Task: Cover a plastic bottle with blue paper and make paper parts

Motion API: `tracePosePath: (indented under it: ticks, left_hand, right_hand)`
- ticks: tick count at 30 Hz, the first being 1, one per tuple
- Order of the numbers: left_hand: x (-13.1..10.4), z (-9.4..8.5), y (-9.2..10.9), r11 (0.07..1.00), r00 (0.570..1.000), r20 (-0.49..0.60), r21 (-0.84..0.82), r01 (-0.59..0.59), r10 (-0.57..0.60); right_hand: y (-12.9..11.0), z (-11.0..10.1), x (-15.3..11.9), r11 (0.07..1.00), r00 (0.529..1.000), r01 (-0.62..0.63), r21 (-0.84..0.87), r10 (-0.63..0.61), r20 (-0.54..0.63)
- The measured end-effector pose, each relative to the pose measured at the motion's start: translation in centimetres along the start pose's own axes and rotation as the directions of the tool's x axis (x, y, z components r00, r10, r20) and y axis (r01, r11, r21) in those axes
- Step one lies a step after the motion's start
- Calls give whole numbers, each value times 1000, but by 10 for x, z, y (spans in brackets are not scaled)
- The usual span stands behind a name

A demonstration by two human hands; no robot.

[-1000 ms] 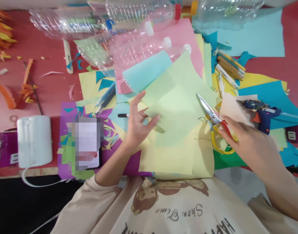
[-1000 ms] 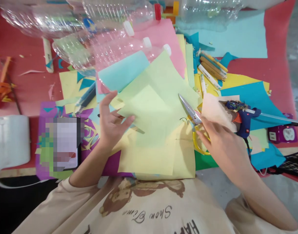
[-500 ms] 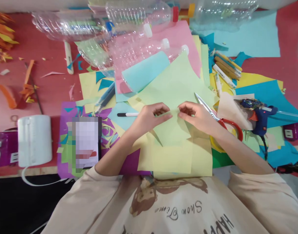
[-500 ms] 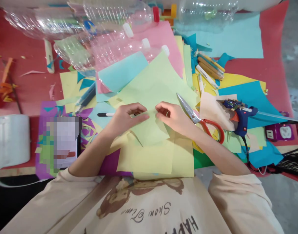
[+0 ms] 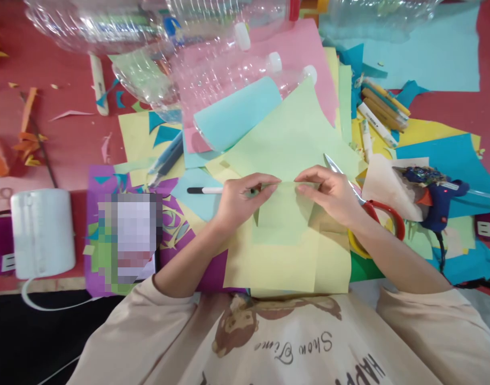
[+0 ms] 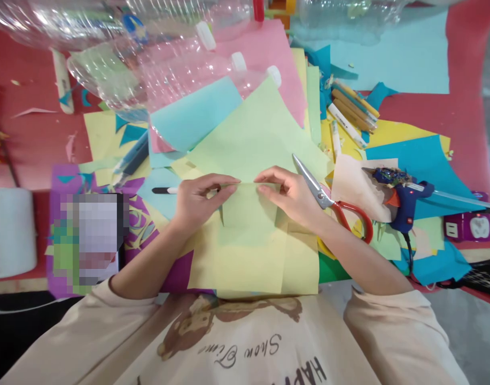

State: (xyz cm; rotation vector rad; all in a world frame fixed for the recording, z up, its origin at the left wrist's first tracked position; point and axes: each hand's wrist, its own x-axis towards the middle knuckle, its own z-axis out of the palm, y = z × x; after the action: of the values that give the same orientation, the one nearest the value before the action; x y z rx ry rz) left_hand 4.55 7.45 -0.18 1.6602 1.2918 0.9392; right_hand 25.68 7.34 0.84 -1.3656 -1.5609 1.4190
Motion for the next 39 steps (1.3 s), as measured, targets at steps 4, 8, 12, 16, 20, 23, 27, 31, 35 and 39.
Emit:
tracePosePath:
  ticks: [4,8,12,16,20,23,27,31,35,39]
  left_hand:
    - [-3,1,2,996,1000,14,-88,-4,6]
    - [-4,1,2,992,1000,-24,-124,-21,18]
    - [-5,2,2,994,998,-54,-104,-36,30]
    - [-6,2,-3,995,997,-74,-94,-37,30]
    - [-7,1,-5,988,1000,-21,-152,18,-22]
    - [-6,0,-3,974,994,99,-216,69,-48]
    - [-4,1,1,990,991,120,-119,80,-65]
    - [-4,3,1,997,994,95,-47,61,-56]
    - [-3,3,0,997,994,86,-46,69,-65]
    - [-3,3,-2,995,996,72,-73,62,-57]
  right_hand:
    - [-2,1,-2,999,998,33,-29,-35,-58]
    - [-8,-1,-3,1000,1000,11,-6,-11,-22]
    - [-10,0,-1,999,1000,-17,-31,18,12]
    - [-11,-1,5,997,998,-9,-71,13,54]
    - [-11,-1,8,995,999,9,-100,-4,47]
    - [-10,2,5,995,999,28,-100,-25,33]
    - [-8,4,0,993,997,74,-93,-71,38]
    - [-8,3,-2,990,996,85,-109,-82,35]
    - [-7,1,-1,988,996,89,-128,-85,36]
    - [-4,-1,-1,987,994,103,-121,-99,35]
